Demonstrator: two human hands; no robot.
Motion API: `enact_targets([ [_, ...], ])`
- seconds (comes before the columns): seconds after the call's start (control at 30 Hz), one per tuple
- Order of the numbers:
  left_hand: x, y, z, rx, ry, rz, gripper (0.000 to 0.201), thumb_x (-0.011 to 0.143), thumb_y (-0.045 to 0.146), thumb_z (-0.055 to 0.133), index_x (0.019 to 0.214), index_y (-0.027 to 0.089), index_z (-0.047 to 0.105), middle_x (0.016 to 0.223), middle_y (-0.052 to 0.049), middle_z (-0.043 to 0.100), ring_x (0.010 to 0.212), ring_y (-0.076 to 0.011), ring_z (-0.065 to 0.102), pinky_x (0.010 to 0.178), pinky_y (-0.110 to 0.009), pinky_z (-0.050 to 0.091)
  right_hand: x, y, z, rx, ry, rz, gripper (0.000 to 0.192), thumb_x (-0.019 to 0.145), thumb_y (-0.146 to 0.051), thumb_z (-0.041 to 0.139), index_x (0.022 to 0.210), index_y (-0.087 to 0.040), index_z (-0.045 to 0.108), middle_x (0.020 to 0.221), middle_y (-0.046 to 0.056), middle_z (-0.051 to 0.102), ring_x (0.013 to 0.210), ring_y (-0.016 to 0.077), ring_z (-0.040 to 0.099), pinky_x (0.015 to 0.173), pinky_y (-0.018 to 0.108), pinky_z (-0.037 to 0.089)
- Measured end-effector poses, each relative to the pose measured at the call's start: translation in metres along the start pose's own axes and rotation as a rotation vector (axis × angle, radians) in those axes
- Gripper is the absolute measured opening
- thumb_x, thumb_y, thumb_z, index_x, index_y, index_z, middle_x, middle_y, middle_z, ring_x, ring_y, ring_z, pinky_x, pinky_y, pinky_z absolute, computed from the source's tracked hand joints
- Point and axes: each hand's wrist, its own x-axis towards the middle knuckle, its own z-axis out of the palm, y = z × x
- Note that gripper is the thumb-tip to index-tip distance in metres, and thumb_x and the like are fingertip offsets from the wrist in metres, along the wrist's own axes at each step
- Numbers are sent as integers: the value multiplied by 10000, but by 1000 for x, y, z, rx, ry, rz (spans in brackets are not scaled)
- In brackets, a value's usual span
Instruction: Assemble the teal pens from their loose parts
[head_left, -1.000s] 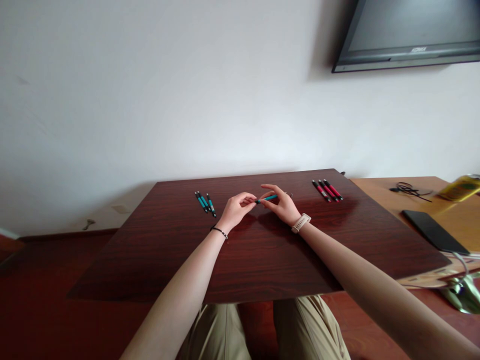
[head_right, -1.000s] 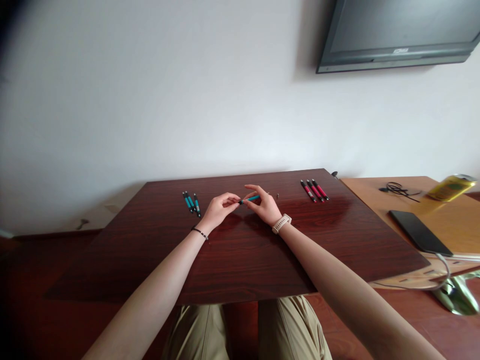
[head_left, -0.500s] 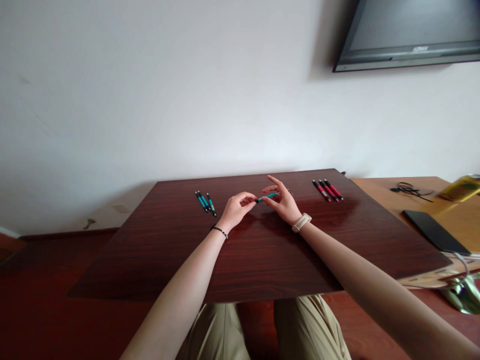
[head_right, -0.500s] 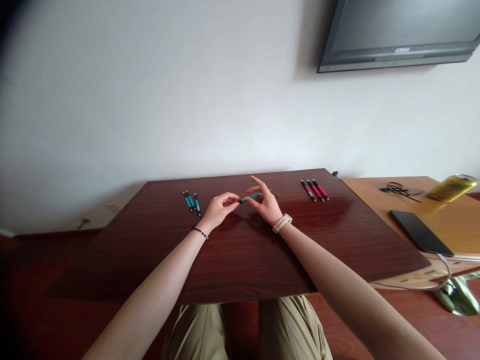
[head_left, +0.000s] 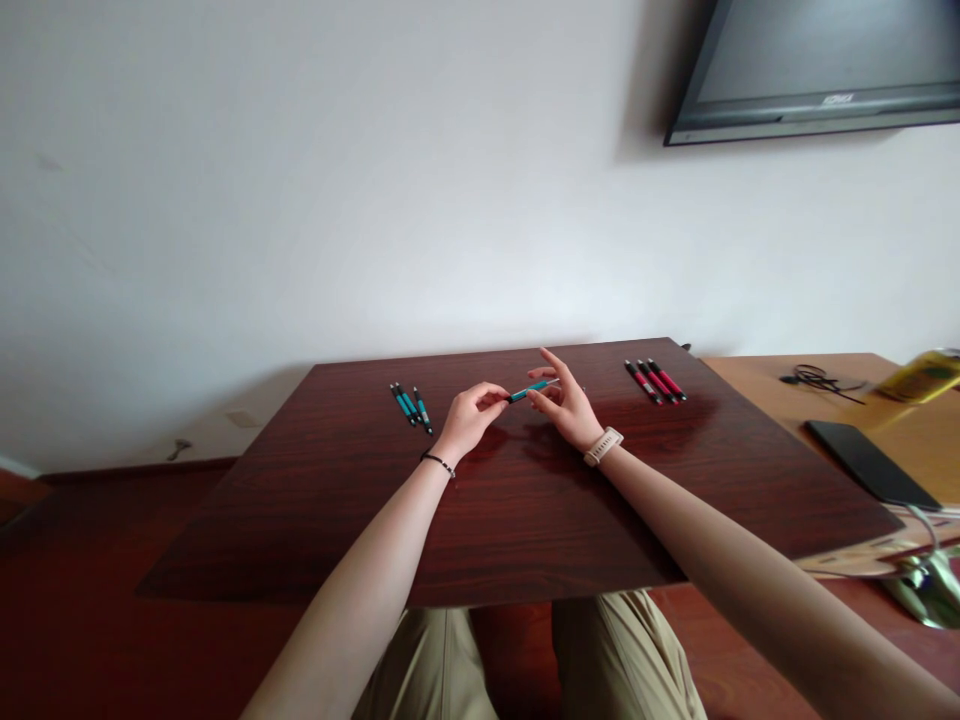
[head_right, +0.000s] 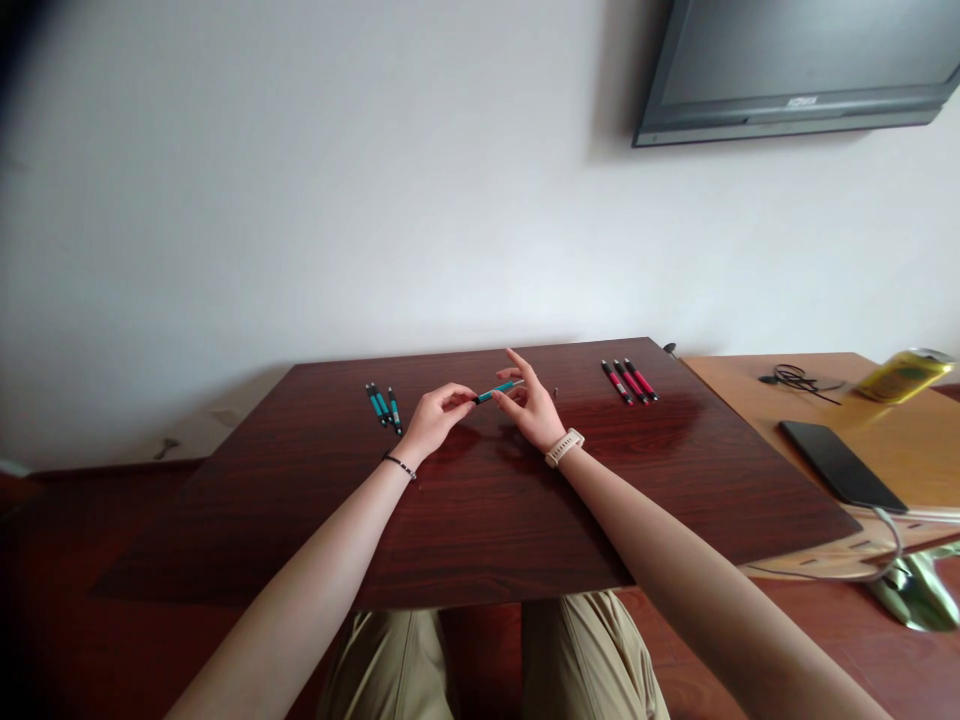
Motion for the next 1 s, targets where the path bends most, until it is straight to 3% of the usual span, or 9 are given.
enact_targets([
  [0.37, -2, 11, 1, 5, -36, -2, 190, 912, 340, 735, 1025, 188, 753, 994, -66, 788, 925, -212, 740, 882, -334, 592, 1, 10, -1, 10, -49, 19, 871, 909, -457, 780, 1654, -301, 355, 1392, 128, 668, 907, 210, 749, 839, 398, 654],
  [0.6, -2, 7, 1, 11, -34, -7, 197, 917, 342, 730, 1036, 187, 752, 994, -67, 781, 917, -208, 732, 872, -328, 587, 2, 11, -2, -8, -60, 98, 686, 922, -505, 749, 1507, -215, 540, 1128, 100, 769, 795, 203, 746, 769, 368, 647],
  [0.8, -1, 8, 2, -21, -37, -29, 210, 910, 348, 728, 1034, 180, 747, 991, -76, 776, 915, -214, 731, 863, -336, 594, 1, 8, -4, -115, -38, 82, 549, 957, -516, 710, 1405, -210, 624, 930, 62, 767, 804, 223, 737, 782, 361, 612],
  [1.0, -2, 12, 3, -65, -41, -95, 269, 909, 376, 714, 1082, 170, 729, 949, -75, 759, 859, -210, 727, 788, -329, 603, 1, 7, -4, -144, 26, 69, 424, 966, -587, 669, 1135, -200, 710, 846, 52, 732, 733, 204, 695, 709, 326, 572],
])
